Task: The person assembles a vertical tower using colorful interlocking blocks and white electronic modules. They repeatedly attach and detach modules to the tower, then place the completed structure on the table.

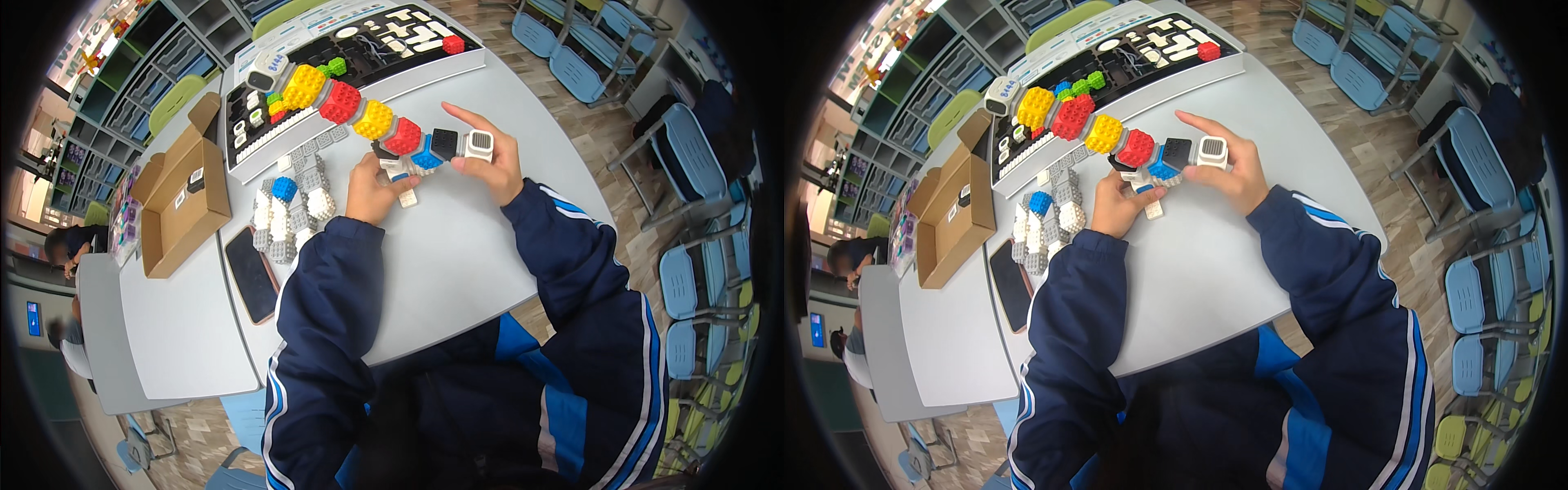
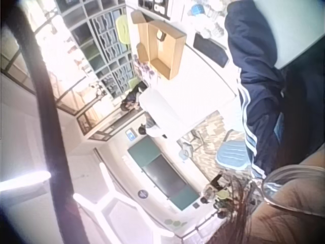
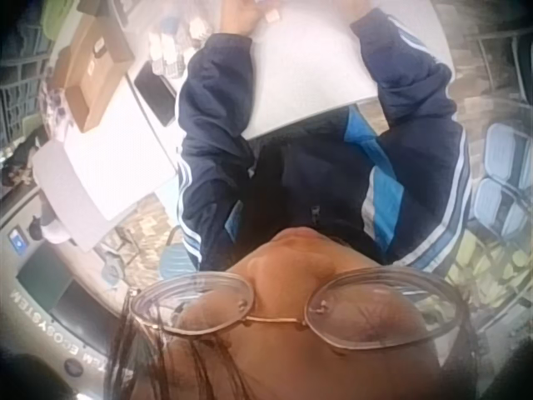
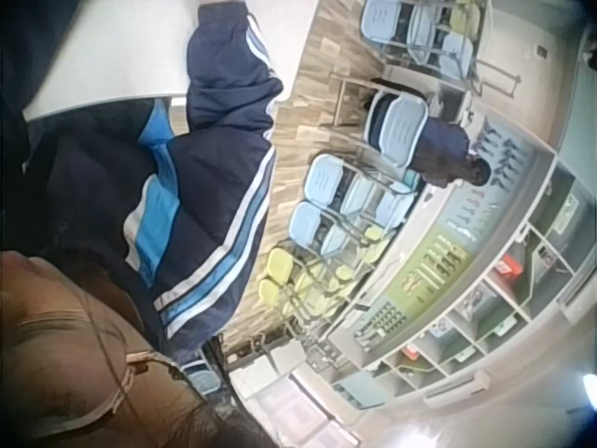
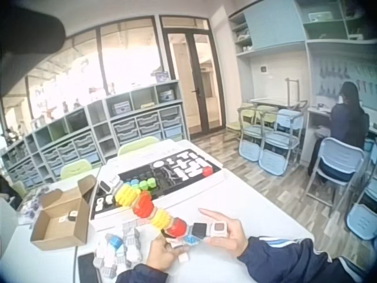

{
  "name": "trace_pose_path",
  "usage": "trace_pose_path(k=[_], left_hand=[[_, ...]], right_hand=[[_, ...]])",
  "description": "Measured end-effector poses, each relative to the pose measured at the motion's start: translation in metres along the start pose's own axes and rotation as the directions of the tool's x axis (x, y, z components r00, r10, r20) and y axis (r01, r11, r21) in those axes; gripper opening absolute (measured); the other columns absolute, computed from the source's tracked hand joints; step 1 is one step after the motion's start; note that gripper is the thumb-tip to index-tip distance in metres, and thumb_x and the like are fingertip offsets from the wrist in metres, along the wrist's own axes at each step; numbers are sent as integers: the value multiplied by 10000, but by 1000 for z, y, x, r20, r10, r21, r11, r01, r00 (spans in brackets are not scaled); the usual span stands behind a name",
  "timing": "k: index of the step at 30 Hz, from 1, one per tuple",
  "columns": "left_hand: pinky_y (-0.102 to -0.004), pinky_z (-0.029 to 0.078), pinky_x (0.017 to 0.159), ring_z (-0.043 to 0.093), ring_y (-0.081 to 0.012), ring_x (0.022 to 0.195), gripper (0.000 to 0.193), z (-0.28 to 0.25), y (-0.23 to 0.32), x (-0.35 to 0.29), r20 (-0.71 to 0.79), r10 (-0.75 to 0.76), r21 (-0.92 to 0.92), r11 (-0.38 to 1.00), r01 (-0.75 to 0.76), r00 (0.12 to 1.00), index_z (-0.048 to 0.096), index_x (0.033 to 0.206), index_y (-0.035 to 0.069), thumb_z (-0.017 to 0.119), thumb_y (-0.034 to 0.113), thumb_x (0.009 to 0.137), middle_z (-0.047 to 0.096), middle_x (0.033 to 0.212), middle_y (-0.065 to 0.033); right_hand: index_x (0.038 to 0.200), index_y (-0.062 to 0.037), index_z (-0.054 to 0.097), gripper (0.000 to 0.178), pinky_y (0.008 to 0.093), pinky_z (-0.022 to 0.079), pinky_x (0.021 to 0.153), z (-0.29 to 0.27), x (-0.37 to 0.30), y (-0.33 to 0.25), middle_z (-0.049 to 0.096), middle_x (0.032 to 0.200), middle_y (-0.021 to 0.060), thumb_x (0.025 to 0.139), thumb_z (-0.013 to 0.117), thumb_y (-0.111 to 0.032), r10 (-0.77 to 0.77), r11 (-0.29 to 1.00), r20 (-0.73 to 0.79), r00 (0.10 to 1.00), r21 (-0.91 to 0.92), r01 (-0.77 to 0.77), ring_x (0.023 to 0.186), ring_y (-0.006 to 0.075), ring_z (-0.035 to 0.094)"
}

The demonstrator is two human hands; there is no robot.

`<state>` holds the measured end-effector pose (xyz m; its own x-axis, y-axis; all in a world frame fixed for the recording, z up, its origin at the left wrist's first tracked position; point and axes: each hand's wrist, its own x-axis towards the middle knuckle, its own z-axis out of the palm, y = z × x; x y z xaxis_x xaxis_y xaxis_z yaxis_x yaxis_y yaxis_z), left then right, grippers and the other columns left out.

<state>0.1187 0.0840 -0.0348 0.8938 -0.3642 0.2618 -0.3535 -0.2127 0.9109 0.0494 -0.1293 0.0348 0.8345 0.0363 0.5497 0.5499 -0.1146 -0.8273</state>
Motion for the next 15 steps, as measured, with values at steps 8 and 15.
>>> trace_pose_path(k=[8, 15], left_hand=[[-360, 489, 776, 630, -298, 875, 350, 1, 4, 0, -94, 160, 118, 982, -149, 983, 674, 979, 22, 768, 69, 645, 641, 928, -145], [-376, 513, 772, 615, -295, 923, 296, 4, -8, 2, 34, -117, -349, 929, 121, 993, 629, 1056, 30, 588, 100, 772, 635, 984, -152]], right_hand=[[1366, -12, 456, 699, 215, 470, 574, 32, -32, -21, 677, 866, 78, 755, 747, -185, -132, 946, 167, 977, -274, 175, 588, 106, 586], [1339, -30, 482, 717, 225, 368, 419, 48, -42, -27, 611, 640, 41, 711, 792, -187, -143, 954, 285, 948, -214, 208, 412, 120, 478]])
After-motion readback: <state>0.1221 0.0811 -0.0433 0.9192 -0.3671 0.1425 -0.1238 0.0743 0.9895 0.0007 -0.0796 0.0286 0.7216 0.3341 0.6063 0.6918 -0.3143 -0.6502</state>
